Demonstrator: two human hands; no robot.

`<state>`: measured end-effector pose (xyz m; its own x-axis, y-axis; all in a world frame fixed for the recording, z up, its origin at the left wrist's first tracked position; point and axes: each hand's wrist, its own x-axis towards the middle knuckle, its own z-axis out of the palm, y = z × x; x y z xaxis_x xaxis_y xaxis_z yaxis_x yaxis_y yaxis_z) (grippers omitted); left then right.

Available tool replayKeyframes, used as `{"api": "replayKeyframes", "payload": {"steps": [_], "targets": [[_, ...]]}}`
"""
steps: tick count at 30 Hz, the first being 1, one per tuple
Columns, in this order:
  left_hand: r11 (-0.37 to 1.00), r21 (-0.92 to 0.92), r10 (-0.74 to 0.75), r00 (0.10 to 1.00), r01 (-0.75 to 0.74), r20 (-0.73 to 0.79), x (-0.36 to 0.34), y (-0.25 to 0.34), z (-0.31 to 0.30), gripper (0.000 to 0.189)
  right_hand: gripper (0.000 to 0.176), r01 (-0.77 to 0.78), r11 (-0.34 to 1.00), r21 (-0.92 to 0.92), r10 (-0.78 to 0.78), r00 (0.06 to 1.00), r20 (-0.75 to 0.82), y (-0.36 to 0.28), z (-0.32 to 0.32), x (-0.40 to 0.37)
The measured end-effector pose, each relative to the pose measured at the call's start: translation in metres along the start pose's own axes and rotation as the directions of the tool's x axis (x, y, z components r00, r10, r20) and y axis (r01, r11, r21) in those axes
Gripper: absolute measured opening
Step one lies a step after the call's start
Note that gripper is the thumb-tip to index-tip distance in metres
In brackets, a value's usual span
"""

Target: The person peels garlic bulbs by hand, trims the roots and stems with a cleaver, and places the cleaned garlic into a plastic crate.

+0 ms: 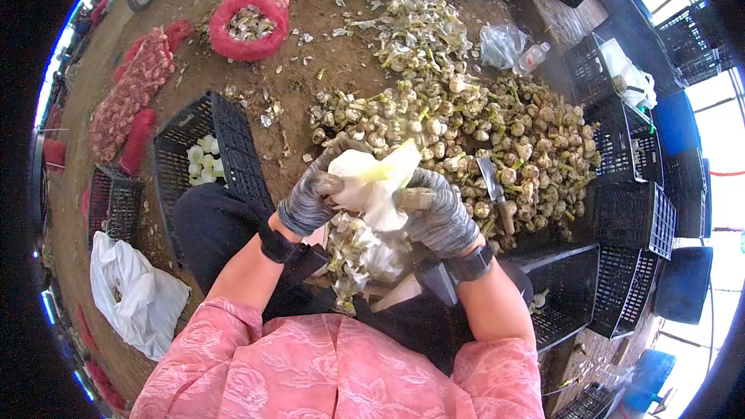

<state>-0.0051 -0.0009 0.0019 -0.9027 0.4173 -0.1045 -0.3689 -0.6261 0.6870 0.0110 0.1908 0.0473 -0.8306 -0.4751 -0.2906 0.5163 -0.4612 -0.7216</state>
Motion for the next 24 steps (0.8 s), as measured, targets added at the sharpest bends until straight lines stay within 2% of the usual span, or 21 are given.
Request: {"api": "replayKeyframes", "payload": {"steps": [2, 3, 4, 6, 7, 8, 9, 10, 11, 12, 14, 15, 16, 18, 19, 20, 21, 22, 23, 24], "targets": [[0.981, -0.111, -0.149, 0.986, 0.156, 0.069, -0.001, 0.006, -0.003, 0.069, 0.029, 0.034, 0.986, -0.162, -0.034, 0.999, 0.006, 0.009, -0.008, -0.004], [0.968, -0.183, -0.144, 0.979, 0.170, 0.144, 0.000, 0.006, -0.004, 0.068, 0.027, 0.033, 0.961, -0.274, -0.065, 0.992, -0.108, 0.011, -0.007, -0.004], [0.969, -0.181, -0.146, 0.979, 0.170, 0.142, 0.000, 0.006, -0.005, 0.068, 0.027, 0.034, 0.962, -0.271, -0.065, 0.992, -0.106, 0.009, -0.006, -0.005], [0.981, -0.152, -0.079, 0.962, 0.122, 0.260, -0.001, 0.003, -0.006, 0.066, 0.024, 0.079, 0.997, 0.005, -0.079, 0.997, -0.010, 0.000, 0.000, -0.008], [0.987, -0.068, -0.129, 0.977, 0.142, 0.169, -0.005, 0.001, -0.004, 0.070, 0.026, 0.176, 0.956, -0.236, -0.189, 0.981, -0.034, 0.001, -0.007, -0.008], [0.987, -0.069, -0.129, 0.977, 0.143, 0.169, -0.010, 0.001, -0.002, 0.070, 0.026, 0.175, 0.956, -0.236, -0.189, 0.981, -0.035, 0.002, -0.020, -0.006], [0.970, -0.178, -0.123, 0.968, 0.163, 0.218, -0.018, 0.006, 0.005, 0.072, 0.027, 0.212, 0.976, 0.047, -0.215, 0.975, 0.059, -0.004, -0.023, -0.002], [0.940, -0.284, -0.111, 0.958, 0.187, 0.265, -0.022, 0.009, 0.010, 0.074, 0.028, 0.208, 0.922, 0.327, -0.265, 0.954, 0.140, -0.008, -0.023, 0.000], [0.799, -0.488, 0.040, 0.779, 0.351, 0.625, -0.012, 0.005, 0.011, 0.080, 0.026, 0.219, 0.959, 0.181, -0.196, 0.971, -0.135, -0.016, -0.019, -0.008], [0.798, -0.488, 0.040, 0.778, 0.353, 0.628, -0.013, 0.006, 0.010, 0.080, 0.023, 0.310, 0.945, -0.107, -0.327, 0.916, -0.232, -0.016, -0.015, -0.010], [0.960, -0.124, -0.191, 0.913, 0.250, 0.360, -0.017, 0.010, 0.006, 0.084, 0.022, 0.373, 0.893, -0.252, -0.419, 0.894, -0.161, -0.012, -0.034, -0.008], [0.963, -0.017, -0.252, 0.916, 0.270, 0.312, -0.015, 0.014, 0.008, 0.084, 0.022, 0.372, 0.893, -0.252, -0.418, 0.894, -0.161, -0.010, -0.038, -0.005], [0.962, -0.017, -0.255, 0.915, 0.274, 0.313, -0.014, 0.013, 0.010, 0.084, 0.022, 0.357, 0.889, -0.285, -0.416, 0.891, -0.181, -0.009, -0.041, -0.004], [0.989, -0.071, -0.107, 0.950, 0.133, 0.292, -0.012, 0.009, 0.012, 0.081, 0.022, 0.337, 0.885, -0.320, -0.413, 0.887, -0.207, -0.009, -0.045, -0.003], [0.974, -0.154, -0.096, 0.915, 0.168, 0.391, -0.013, 0.012, 0.014, 0.075, 0.020, 0.344, 0.683, -0.644, -0.549, 0.823, -0.142, -0.008, -0.045, -0.002], [0.956, -0.224, -0.074, 0.893, 0.191, 0.444, -0.015, 0.011, 0.009, 0.071, 0.018, 0.295, 0.383, -0.875, -0.648, 0.761, -0.027, -0.007, -0.046, 0.000], [0.974, -0.182, -0.048, 0.904, 0.137, 0.424, -0.016, 0.011, 0.005, 0.069, 0.015, 0.267, 0.445, -0.855, -0.660, 0.743, -0.111, -0.001, -0.069, 0.007], [0.987, -0.137, -0.020, 0.913, 0.082, 0.407, -0.015, 0.011, 0.002, 0.066, 0.015, 0.269, 0.444, -0.855, -0.662, 0.741, -0.111, -0.004, -0.071, 0.007], [0.988, -0.135, -0.018, 0.911, 0.081, 0.411, -0.014, 0.012, -0.001, 0.066, 0.015, 0.206, 0.697, -0.687, -0.411, 0.900, -0.147, -0.007, -0.071, 0.008], [0.986, -0.152, 0.000, 0.924, 0.063, 0.383, -0.011, 0.014, -0.004, 0.072, 0.017, 0.063, 0.874, -0.483, -0.126, 0.987, -0.099, -0.011, -0.071, 0.009]]}}
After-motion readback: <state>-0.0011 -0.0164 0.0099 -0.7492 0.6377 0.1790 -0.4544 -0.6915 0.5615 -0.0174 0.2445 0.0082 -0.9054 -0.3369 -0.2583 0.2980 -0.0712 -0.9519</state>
